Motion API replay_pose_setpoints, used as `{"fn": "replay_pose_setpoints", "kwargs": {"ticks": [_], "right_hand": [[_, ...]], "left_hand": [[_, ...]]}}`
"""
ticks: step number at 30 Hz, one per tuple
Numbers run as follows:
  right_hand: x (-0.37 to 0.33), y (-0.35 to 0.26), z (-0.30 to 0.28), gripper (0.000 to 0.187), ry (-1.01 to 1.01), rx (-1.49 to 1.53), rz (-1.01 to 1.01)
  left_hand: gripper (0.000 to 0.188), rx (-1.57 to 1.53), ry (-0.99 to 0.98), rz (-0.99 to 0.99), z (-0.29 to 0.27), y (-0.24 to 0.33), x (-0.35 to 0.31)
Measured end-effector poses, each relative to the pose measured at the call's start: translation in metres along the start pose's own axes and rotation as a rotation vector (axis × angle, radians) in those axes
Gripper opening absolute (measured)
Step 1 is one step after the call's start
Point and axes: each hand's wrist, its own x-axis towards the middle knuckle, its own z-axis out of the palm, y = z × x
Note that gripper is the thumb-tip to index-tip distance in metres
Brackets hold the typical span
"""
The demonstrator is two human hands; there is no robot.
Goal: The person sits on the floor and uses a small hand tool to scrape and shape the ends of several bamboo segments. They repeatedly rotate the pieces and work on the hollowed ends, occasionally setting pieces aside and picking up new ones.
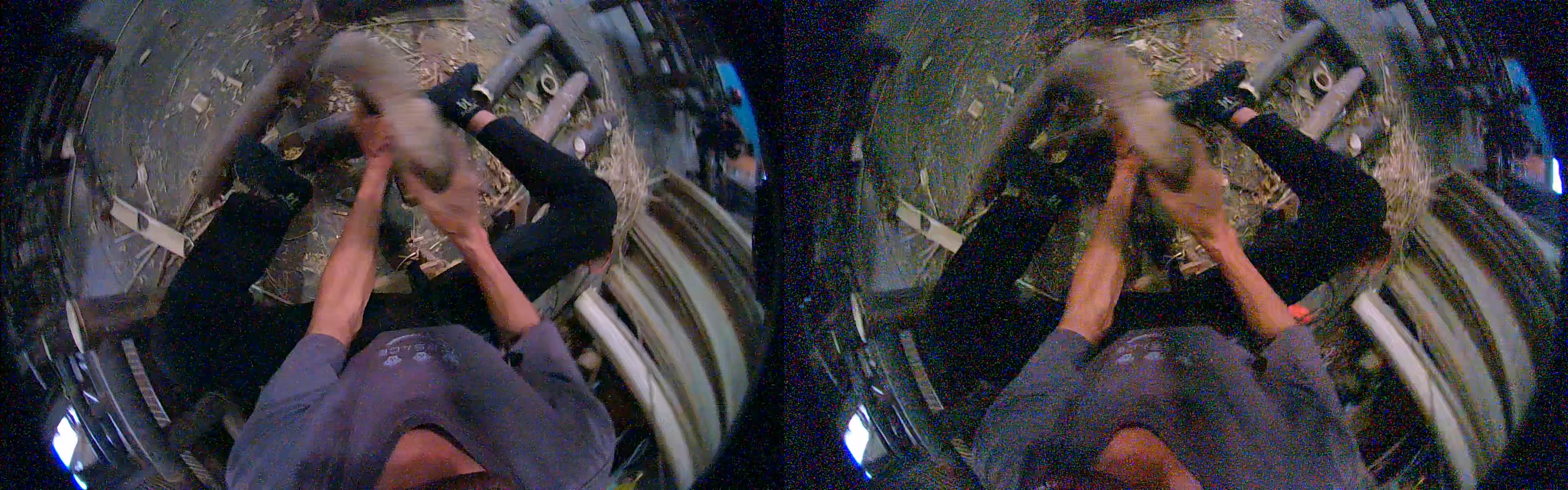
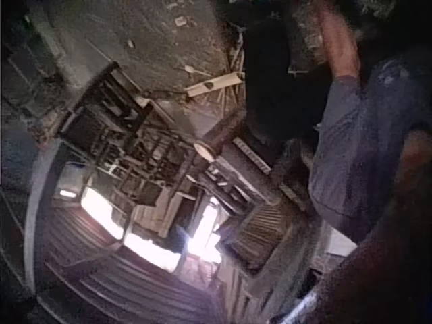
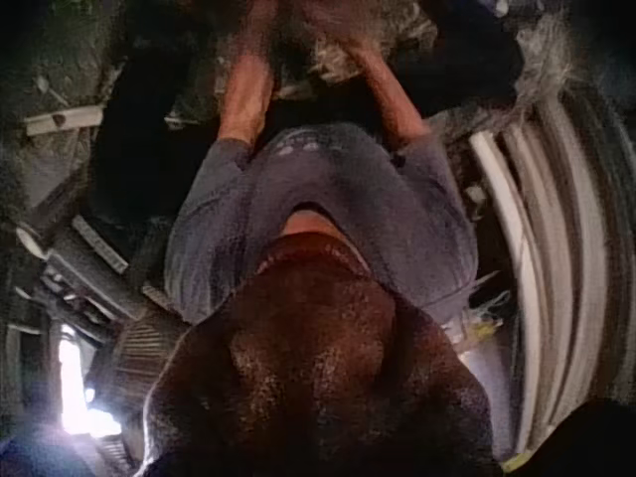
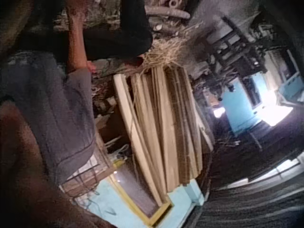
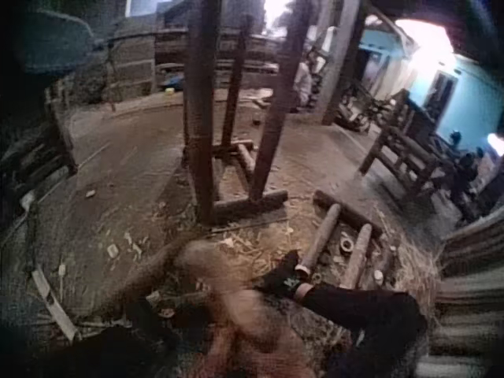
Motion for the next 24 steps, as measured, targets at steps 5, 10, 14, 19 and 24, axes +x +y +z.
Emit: {"fn": "replay_pose_setpoints", "kwargs": {"ticks": [5, 10, 14, 19, 24], "right_hand": [[-0.004, 0.060, -0.048, 0.054, 0.485, 0.058, 0.218], [-0.006, 0.062, -0.044, 0.067, 0.691, 0.458, 0.541], [-0.017, 0.094, -0.013, 0.076, 0.334, -0.056, 0.344], [0.007, 0.070, -0.091, 0.072, 0.397, -0.063, 0.293], [0.046, 0.017, -0.236, 0.069, 0.538, -0.617, 0.091]], "left_hand": [[0.057, 0.553, -0.128, 0.626, 0.064, 0.008, -0.002], [0.067, 0.778, -0.344, 0.379, 0.058, -0.018, -0.005], [0.073, 0.685, -0.393, 0.275, 0.047, -0.029, 0.005], [0.073, 0.466, -0.119, 0.247, 0.047, 0.012, 0.032], [0.061, 0.781, -0.078, 0.341, -0.022, 0.016, 0.124]]}}
